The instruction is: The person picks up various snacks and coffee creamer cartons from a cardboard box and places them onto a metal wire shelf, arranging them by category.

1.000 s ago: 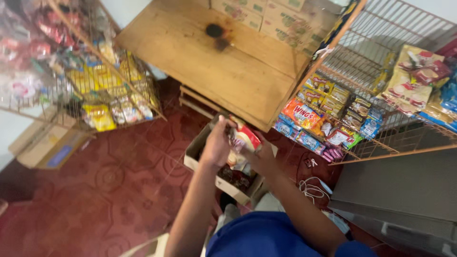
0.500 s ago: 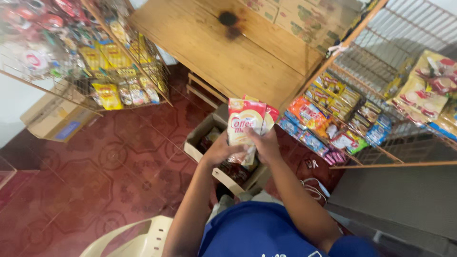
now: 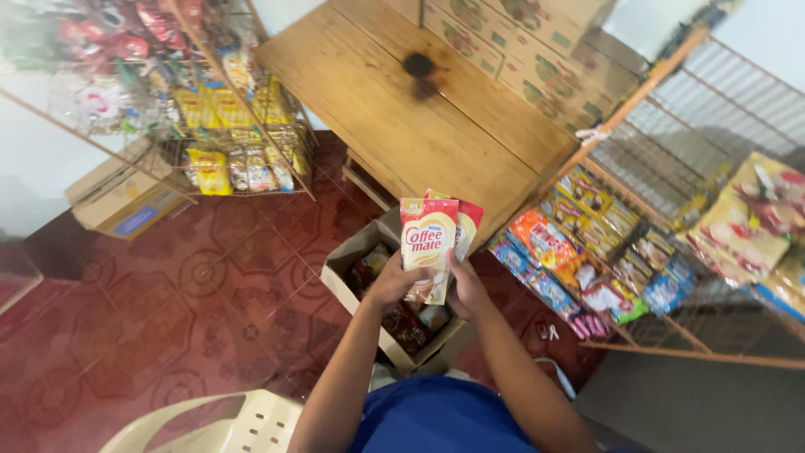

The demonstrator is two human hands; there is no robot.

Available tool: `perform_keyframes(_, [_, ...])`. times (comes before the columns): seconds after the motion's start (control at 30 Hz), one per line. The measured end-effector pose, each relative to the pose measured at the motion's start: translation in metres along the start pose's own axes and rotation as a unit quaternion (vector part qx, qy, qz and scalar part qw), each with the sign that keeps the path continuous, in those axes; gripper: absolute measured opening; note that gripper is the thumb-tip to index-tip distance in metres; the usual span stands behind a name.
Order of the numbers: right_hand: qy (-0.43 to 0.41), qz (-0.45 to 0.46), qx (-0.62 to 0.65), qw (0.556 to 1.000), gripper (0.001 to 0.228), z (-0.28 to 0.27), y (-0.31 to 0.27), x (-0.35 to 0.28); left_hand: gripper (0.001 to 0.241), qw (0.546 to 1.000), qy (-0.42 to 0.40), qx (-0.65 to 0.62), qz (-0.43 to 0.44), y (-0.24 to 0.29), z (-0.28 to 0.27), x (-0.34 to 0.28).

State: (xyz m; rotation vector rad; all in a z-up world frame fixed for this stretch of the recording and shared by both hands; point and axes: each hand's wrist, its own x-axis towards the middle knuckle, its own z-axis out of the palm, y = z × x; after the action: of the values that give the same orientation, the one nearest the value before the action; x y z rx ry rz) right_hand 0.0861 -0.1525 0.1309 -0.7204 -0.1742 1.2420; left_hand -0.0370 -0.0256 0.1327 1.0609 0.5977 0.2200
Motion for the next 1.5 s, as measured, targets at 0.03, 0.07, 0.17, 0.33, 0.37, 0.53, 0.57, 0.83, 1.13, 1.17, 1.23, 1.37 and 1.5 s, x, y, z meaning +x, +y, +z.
perform_keyframes(0.03, [-0.013,0.020,-0.002,1.000,0.053,-0.004,-0.001,0.001,0.062,1.000,0.007,-0.021,0.011,-0.002,0.001,-0.002])
perform_keyframes(0.07, [-0.019,0.026,-0.005,0.999,0.053,-0.009,-0.002,0.003,0.061,0.999,0.014,-0.042,0.023,-0.004,0.002,-0.002])
perform_keyframes(0.17, [0.000,0.097,-0.051,0.994,0.050,-0.024,0.003,0.007,0.058,0.997,0.018,-0.056,0.045,-0.009,-0.001,-0.008])
perform_keyframes(0.33, [-0.031,0.077,-0.091,0.992,0.048,-0.020,0.011,0.015,0.057,0.996,0.070,-0.063,0.007,-0.006,-0.004,-0.015])
perform_keyframes(0.37, [-0.031,0.078,-0.090,0.992,0.048,-0.017,0.013,0.016,0.057,0.995,0.074,-0.069,0.002,-0.004,-0.005,-0.015])
perform_keyframes(0.53, [0.038,0.056,-0.135,0.989,0.049,-0.007,0.021,0.032,0.055,0.997,0.071,-0.017,-0.004,0.013,-0.018,-0.009])
perform_keyframes(0.57, [0.043,0.053,-0.134,0.989,0.049,-0.007,0.024,0.035,0.055,0.998,0.065,-0.010,-0.002,0.013,-0.022,-0.009])
perform_keyframes(0.83, [0.141,-0.052,-0.220,0.964,0.050,0.030,0.050,0.068,0.054,0.999,0.018,-0.031,-0.040,0.038,-0.080,0.010])
perform_keyframes(1.13, [0.248,-0.044,-0.222,0.942,0.038,0.061,0.109,0.095,0.054,0.994,-0.085,0.001,-0.071,0.042,-0.178,0.033])
perform_keyframes(1.17, [0.254,-0.045,-0.221,0.941,0.038,0.063,0.115,0.096,0.053,0.992,-0.101,-0.013,-0.077,0.042,-0.186,0.035])
perform_keyframes(1.23, [0.273,-0.053,-0.204,0.939,0.040,0.065,0.129,0.097,0.054,0.990,-0.096,0.003,-0.107,0.039,-0.198,0.036])
perform_keyframes(1.37, [0.308,-0.072,-0.170,0.933,0.044,0.048,0.154,0.101,0.050,0.985,-0.073,0.031,-0.156,0.029,-0.218,0.045])
perform_keyframes(1.5, [0.359,-0.051,-0.188,0.913,0.045,0.017,0.156,0.087,0.042,0.975,-0.059,0.050,-0.208,0.016,-0.240,0.055])
